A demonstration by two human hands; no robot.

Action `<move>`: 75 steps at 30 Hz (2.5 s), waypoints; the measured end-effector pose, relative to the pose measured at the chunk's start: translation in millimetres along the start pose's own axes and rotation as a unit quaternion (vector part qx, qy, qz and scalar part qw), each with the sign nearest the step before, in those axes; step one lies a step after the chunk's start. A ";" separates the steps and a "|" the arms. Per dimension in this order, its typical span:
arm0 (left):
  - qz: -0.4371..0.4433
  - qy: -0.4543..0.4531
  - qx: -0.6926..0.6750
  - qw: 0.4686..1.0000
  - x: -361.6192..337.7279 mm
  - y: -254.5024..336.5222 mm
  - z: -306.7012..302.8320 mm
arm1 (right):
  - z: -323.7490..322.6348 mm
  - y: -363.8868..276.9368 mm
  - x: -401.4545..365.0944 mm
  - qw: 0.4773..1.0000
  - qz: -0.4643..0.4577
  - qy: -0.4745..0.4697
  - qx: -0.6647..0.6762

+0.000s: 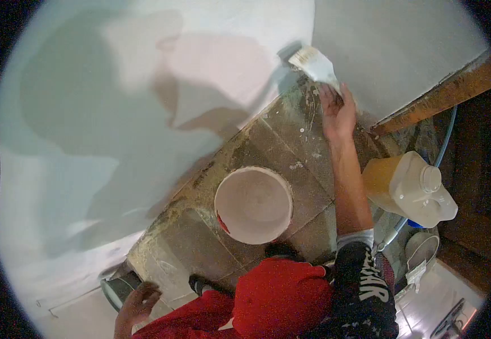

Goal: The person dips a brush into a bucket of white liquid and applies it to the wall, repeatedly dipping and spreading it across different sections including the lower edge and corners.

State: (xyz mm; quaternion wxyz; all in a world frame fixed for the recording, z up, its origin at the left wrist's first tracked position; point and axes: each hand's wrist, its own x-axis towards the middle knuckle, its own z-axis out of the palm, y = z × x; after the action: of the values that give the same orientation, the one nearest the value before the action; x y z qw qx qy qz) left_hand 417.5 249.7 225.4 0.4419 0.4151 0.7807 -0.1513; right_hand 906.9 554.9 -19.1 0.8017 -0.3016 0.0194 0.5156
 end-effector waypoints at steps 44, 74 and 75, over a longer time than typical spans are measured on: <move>0.231 -0.179 -0.140 0.946 156.9 51.2 64.3 | 115.9 83.5 -269.7 0.110 0.065 -0.701 -0.702; 0.209 -0.206 -0.262 0.919 173.1 -7.8 106.2 | 45.9 128.1 -264.7 -0.093 -0.129 -0.747 -0.646; 0.210 -0.206 -0.260 0.920 173.4 -7.2 106.5 | 44.9 129.5 -267.5 -0.091 -0.130 -0.746 -0.647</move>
State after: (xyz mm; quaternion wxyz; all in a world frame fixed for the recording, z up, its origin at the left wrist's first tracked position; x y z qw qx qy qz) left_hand 426.1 270.3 23.1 0.7069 0.3994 0.5794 0.0713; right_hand 660.7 396.6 49.1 0.1872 0.1092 0.9724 -0.0864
